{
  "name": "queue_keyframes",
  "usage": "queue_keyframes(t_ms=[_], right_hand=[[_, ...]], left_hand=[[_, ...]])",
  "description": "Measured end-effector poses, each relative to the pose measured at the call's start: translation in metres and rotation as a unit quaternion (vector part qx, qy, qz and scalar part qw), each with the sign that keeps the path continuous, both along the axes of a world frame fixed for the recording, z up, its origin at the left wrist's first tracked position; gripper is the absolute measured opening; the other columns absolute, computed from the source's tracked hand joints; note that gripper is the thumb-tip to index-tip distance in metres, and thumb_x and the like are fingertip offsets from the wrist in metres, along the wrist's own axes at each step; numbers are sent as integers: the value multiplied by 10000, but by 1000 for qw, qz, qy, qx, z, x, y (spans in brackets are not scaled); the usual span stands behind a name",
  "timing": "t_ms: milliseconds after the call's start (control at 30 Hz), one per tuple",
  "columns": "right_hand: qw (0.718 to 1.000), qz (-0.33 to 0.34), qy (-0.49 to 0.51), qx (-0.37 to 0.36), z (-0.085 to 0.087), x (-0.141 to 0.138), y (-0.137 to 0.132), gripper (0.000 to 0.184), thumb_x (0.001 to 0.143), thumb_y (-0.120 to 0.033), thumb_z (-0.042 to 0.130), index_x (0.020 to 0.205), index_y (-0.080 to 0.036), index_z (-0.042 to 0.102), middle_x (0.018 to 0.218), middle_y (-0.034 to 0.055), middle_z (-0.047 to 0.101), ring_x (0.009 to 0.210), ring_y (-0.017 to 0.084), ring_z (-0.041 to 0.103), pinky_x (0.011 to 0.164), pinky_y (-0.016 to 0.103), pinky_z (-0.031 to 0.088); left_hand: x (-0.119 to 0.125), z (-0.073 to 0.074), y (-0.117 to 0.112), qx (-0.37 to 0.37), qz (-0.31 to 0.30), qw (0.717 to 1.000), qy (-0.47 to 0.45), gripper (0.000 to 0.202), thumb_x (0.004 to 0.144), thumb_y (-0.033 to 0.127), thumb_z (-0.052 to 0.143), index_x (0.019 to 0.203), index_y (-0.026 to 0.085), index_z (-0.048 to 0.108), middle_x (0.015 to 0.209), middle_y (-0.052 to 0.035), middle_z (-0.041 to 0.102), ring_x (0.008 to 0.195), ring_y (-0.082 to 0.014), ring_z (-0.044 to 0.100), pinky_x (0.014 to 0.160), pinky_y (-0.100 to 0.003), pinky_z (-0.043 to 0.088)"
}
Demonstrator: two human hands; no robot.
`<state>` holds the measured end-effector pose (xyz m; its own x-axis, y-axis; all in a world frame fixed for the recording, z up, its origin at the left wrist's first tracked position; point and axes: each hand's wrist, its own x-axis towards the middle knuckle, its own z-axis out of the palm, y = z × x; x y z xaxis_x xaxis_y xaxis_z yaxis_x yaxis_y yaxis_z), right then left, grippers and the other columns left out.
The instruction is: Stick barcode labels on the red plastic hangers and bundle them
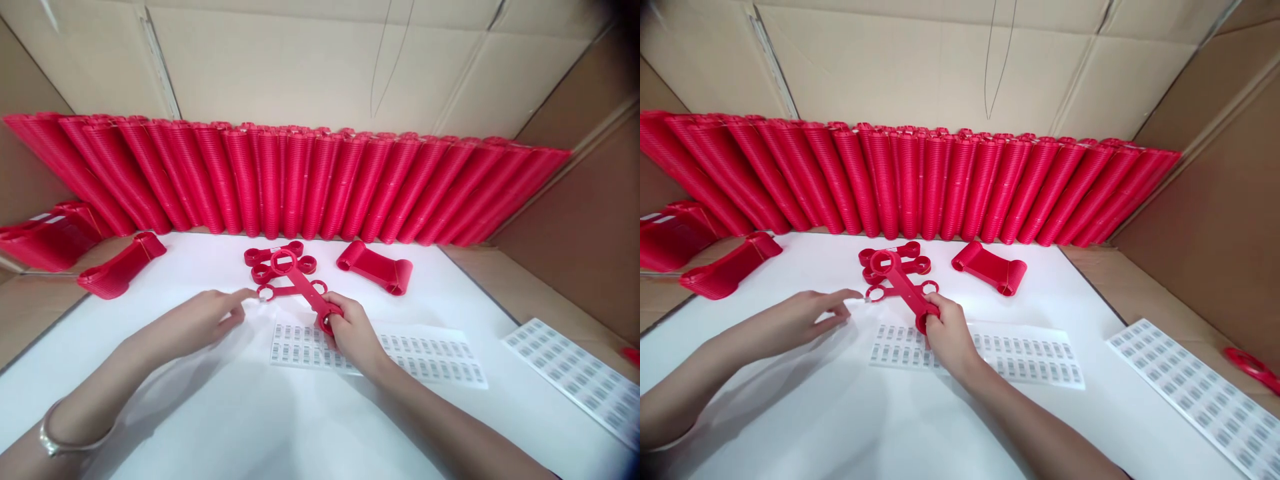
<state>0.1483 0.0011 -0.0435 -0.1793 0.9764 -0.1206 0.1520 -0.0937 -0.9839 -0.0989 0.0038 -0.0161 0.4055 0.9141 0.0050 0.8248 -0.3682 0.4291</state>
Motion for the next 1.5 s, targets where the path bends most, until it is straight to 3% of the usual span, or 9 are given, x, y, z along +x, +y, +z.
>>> queue_keyframes(t_ms=[167, 300, 400, 667, 933, 1100, 1500], right_hand=[[1000, 4, -10, -1, -3, -1, 1, 176, 568, -103, 304, 630, -187, 446, 494, -58, 452, 322, 66, 391, 319, 190, 276], [1000, 10, -6, -8, -2, -2, 0, 194, 561, -106, 306, 650, -182, 461, 504, -54, 450, 327, 62, 384, 311, 181, 283], [1000, 9, -4, -5, -2, -2, -1, 203, 555, -106, 305, 652, -179, 467, 496, -56, 436, 326, 58, 375, 309, 176, 286], [1000, 14, 8, 0, -5, -1, -1, 205, 566, -110, 309, 660, -183, 475, 521, -53, 468, 336, 62, 380, 313, 184, 281], [1000, 12, 6, -7, -5, -1, -1, 217, 565, -101, 307, 669, -184, 479, 522, -52, 474, 330, 62, 376, 317, 188, 280], [1000, 10, 12, -5, -6, -1, 0, 206, 576, -111, 317, 675, -184, 482, 546, -42, 492, 340, 65, 380, 312, 187, 282], [1000, 10, 5, 1, -8, -1, 1, 211, 587, -110, 317, 676, -180, 494, 534, -45, 479, 344, 61, 388, 325, 180, 287]], left_hand=[[0, 12, 8, 11, 56, 983, -175, 283, 801, 393, 519, 1023, 217, 521, 750, 2, 598, 674, -146, 563, 644, -262, 461], [11, 13, 6, -77, 69, 937, -334, 282, 779, 381, 567, 995, 208, 511, 776, -17, 626, 680, -145, 578, 643, -280, 478], [21, 10, 3, -134, 55, 908, -393, 245, 786, 338, 573, 982, 211, 498, 782, -19, 632, 673, -133, 572, 656, -286, 476], [29, 2, -3, -202, 21, 877, -436, 258, 790, 222, 549, 1012, 237, 418, 720, 21, 578, 683, -117, 535, 646, -271, 424], [35, 3, -4, -235, 44, 866, -439, 342, 711, 196, 579, 986, 234, 380, 719, 35, 468, 656, -106, 487, 606, -257, 396], [36, 0, -3, -229, 47, 868, -439, 345, 708, 231, 593, 988, 223, 392, 753, 6, 550, 674, -124, 512, 625, -283, 415], [37, -6, -4, -258, 29, 844, -470, 364, 719, 229, 648, 1011, 228, 431, 703, 40, 565, 640, -104, 516, 613, -251, 395]])
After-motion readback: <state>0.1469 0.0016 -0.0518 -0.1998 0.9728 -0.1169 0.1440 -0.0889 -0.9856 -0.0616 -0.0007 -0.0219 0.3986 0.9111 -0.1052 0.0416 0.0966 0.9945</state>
